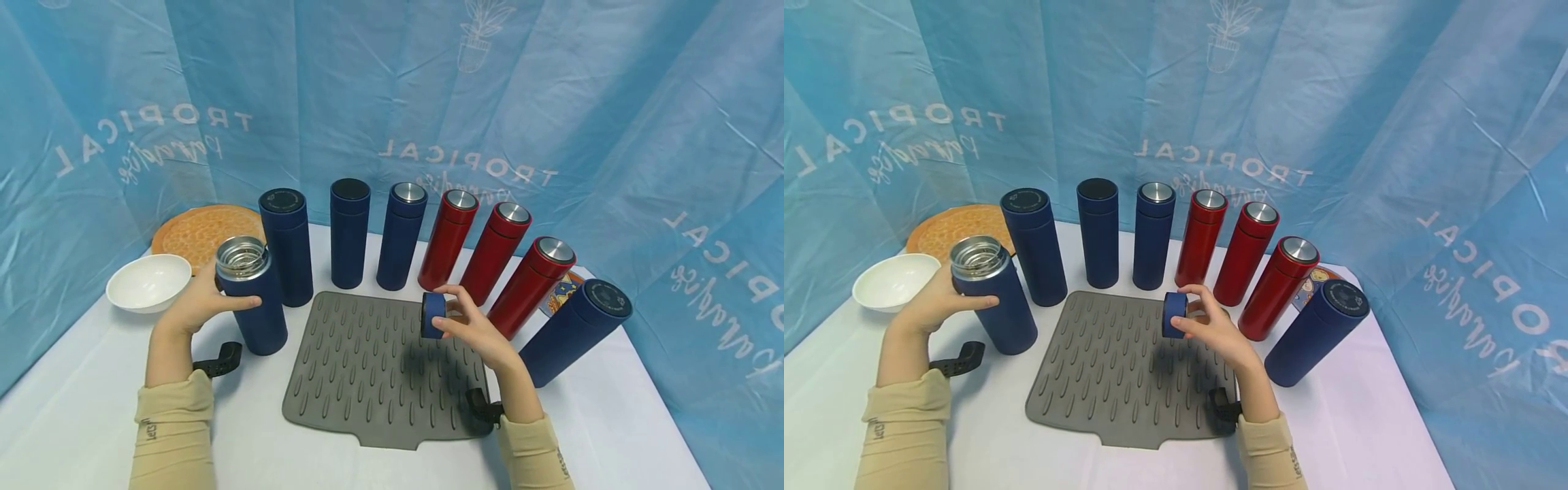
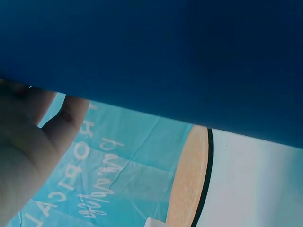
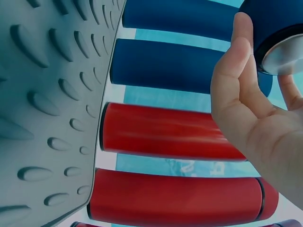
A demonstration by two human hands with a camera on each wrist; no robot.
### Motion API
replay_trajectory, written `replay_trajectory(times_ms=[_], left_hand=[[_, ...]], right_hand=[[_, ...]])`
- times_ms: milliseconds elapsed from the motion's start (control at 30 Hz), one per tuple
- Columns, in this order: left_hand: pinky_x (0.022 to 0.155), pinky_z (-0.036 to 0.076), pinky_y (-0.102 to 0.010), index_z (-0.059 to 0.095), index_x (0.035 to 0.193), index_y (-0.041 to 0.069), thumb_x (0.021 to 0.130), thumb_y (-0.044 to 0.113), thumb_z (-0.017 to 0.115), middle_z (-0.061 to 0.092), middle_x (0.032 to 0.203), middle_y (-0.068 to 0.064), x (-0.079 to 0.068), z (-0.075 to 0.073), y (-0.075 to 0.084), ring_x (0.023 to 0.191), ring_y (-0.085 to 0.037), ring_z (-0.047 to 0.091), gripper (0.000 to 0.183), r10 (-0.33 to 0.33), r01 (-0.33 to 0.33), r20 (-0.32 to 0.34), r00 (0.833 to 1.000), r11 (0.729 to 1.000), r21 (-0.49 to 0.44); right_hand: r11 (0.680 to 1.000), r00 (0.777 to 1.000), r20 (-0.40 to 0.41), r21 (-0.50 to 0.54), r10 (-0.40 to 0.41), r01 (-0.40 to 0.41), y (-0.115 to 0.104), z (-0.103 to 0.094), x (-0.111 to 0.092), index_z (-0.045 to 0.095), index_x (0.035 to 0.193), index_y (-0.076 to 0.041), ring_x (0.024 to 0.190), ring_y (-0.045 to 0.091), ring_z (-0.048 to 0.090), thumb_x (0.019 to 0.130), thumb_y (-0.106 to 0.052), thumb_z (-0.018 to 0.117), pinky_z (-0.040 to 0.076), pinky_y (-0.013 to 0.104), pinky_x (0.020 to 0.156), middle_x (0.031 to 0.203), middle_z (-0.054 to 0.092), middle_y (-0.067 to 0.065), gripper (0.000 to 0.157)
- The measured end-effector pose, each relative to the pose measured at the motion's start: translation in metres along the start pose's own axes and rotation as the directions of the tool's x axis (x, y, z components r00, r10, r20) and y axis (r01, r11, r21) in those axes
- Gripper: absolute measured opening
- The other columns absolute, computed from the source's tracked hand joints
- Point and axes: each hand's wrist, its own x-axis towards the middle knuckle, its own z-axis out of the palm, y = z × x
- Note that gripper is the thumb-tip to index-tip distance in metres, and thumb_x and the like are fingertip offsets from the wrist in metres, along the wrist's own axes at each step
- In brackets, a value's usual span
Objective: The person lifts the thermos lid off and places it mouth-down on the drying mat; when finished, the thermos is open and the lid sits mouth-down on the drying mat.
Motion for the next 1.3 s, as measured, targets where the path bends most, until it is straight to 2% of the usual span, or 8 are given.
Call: replay_trajectory(times_ms=[200, 333, 567, 767, 933, 1167, 1233, 1300], left_hand=[[0.094, 0.030, -0.053, 0.022, 0.146, 0.015, 0.073, 0.000, 0.074, 0.040, 0.130, 0.005, 0.000, 0.000, 0.000, 0.117, -0.006, 0.036, 0.091, -0.024, 0.024, 0.000, 1.000, 1.000, 0.009], [0.097, 0.025, -0.060, 0.021, 0.147, 0.016, 0.073, 0.001, 0.074, 0.039, 0.131, 0.004, -0.002, 0.000, 0.001, 0.122, -0.012, 0.033, 0.092, -0.027, 0.027, -0.006, 1.000, 1.000, -0.003], [0.098, 0.023, -0.059, 0.023, 0.146, 0.016, 0.073, -0.001, 0.073, 0.039, 0.130, 0.006, -0.003, -0.001, 0.001, 0.123, -0.012, 0.031, 0.091, -0.025, 0.025, -0.007, 1.000, 0.999, -0.027], [0.096, 0.027, -0.050, 0.027, 0.145, 0.013, 0.073, -0.001, 0.073, 0.042, 0.126, 0.011, -0.003, -0.001, -0.001, 0.118, -0.004, 0.034, 0.087, -0.023, 0.022, -0.005, 1.000, 0.999, -0.023], [0.095, 0.028, -0.044, 0.029, 0.144, 0.013, 0.073, -0.001, 0.073, 0.043, 0.125, 0.012, -0.002, -0.001, -0.002, 0.117, -0.002, 0.035, 0.085, -0.016, 0.016, -0.004, 1.000, 1.000, -0.024], [0.100, 0.020, -0.059, 0.028, 0.144, 0.010, 0.073, -0.001, 0.073, 0.042, 0.125, 0.012, -0.002, -0.001, -0.003, 0.119, -0.001, 0.033, 0.085, -0.015, 0.015, -0.004, 1.000, 0.999, -0.034], [0.100, 0.020, -0.059, 0.028, 0.144, 0.010, 0.073, -0.001, 0.073, 0.043, 0.125, 0.013, -0.003, -0.001, -0.004, 0.118, -0.001, 0.033, 0.085, -0.013, 0.013, -0.004, 1.000, 0.999, -0.034], [0.100, 0.024, -0.052, 0.029, 0.143, 0.009, 0.073, -0.002, 0.073, 0.043, 0.124, 0.014, -0.003, -0.002, -0.005, 0.117, 0.000, 0.034, 0.084, -0.010, 0.010, -0.002, 1.000, 1.000, -0.029]], right_hand=[[1.000, 1.000, -0.001, -0.022, 0.016, -0.016, -0.002, 0.006, 0.004, 0.033, 0.134, -0.023, 0.101, 0.030, 0.054, 0.088, -0.026, 0.059, 0.048, 0.046, 0.082, 0.122, 0.045, 0.019, 0.053], [0.998, 1.000, -0.015, -0.056, 0.014, -0.015, -0.004, 0.013, 0.011, 0.038, 0.136, -0.028, 0.104, 0.029, 0.054, 0.088, -0.028, 0.059, 0.047, 0.048, 0.085, 0.124, 0.046, 0.016, 0.053], [0.981, 0.998, -0.055, -0.194, 0.015, -0.026, -0.020, 0.039, 0.029, 0.042, 0.138, -0.026, 0.104, 0.025, 0.052, 0.084, -0.033, 0.065, 0.049, 0.040, 0.081, 0.119, 0.054, 0.009, 0.059], [0.963, 0.997, -0.062, -0.269, -0.041, 0.022, -0.019, 0.057, 0.054, 0.044, 0.134, -0.015, 0.098, 0.020, 0.054, 0.079, -0.033, 0.071, 0.049, 0.033, 0.076, 0.112, 0.058, 0.005, 0.064], [0.938, 0.995, -0.052, -0.342, -0.086, 0.064, -0.024, 0.069, 0.073, 0.048, 0.131, -0.014, 0.097, 0.019, 0.053, 0.078, -0.035, 0.072, 0.049, 0.031, 0.073, 0.114, 0.057, 0.003, 0.062], [0.895, 0.995, -0.039, -0.442, -0.090, 0.064, -0.023, 0.084, 0.098, 0.050, 0.131, -0.018, 0.102, 0.018, 0.052, 0.076, -0.038, 0.073, 0.048, 0.034, 0.081, 0.119, 0.054, 0.003, 0.063], [0.881, 0.996, -0.032, -0.470, -0.089, 0.063, -0.021, 0.088, 0.104, 0.051, 0.131, -0.018, 0.104, 0.018, 0.052, 0.075, -0.038, 0.074, 0.047, 0.035, 0.082, 0.120, 0.054, 0.004, 0.063], [0.862, 0.996, -0.020, -0.502, -0.089, 0.068, -0.020, 0.092, 0.109, 0.051, 0.131, -0.018, 0.105, 0.018, 0.051, 0.075, -0.038, 0.074, 0.046, 0.036, 0.084, 0.121, 0.054, 0.004, 0.064]])
